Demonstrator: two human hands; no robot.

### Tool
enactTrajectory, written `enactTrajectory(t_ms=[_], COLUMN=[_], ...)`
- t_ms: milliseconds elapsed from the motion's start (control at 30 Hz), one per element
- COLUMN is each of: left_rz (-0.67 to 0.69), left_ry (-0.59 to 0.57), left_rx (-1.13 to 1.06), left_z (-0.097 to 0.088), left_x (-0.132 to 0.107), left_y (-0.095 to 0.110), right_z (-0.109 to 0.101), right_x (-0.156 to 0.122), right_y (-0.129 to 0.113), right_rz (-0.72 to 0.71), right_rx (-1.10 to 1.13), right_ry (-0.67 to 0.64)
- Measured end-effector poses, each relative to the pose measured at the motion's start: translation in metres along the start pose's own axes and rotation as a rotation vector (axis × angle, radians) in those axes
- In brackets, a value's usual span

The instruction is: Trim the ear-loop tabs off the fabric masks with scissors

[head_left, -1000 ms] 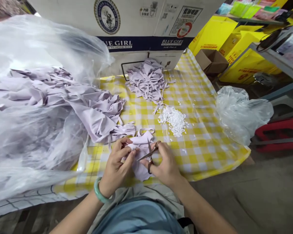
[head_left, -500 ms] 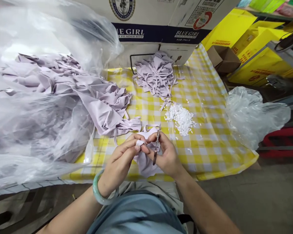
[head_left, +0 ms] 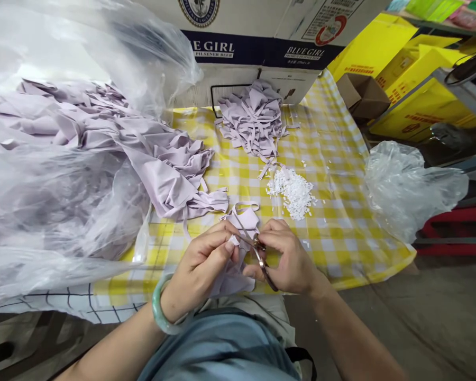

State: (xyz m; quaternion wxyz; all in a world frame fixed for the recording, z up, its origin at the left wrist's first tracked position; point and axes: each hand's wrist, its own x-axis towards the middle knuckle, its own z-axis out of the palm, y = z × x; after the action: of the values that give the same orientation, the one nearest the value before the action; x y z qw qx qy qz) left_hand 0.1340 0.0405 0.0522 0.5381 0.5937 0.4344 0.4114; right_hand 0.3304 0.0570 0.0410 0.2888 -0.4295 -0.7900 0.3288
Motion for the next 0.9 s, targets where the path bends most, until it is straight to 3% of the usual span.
enactTrajectory(t_ms=[333, 633, 900], left_rz=[-0.007, 0.048, -0.009], left_ry=[-0.035, -0.074, -0.059], left_rx=[-0.052, -0.077, -0.052], left_z=[0.0002, 0.0011, 0.0016], left_x=[-0.0059, -0.0013, -0.0006], left_y=[-0.0017, 0.0007, -0.0023], right_z=[-0.0032, -0.0052, -0.0035], right_x=[-0.0041, -0.002, -0.0025], right_y=[0.0008, -0.0003, 0.0051], right_rz=[-0.098, -0.119, -0.117], right_rx=[-0.062, -0.066, -0.119], right_ry=[-0.078, -0.043, -0.045])
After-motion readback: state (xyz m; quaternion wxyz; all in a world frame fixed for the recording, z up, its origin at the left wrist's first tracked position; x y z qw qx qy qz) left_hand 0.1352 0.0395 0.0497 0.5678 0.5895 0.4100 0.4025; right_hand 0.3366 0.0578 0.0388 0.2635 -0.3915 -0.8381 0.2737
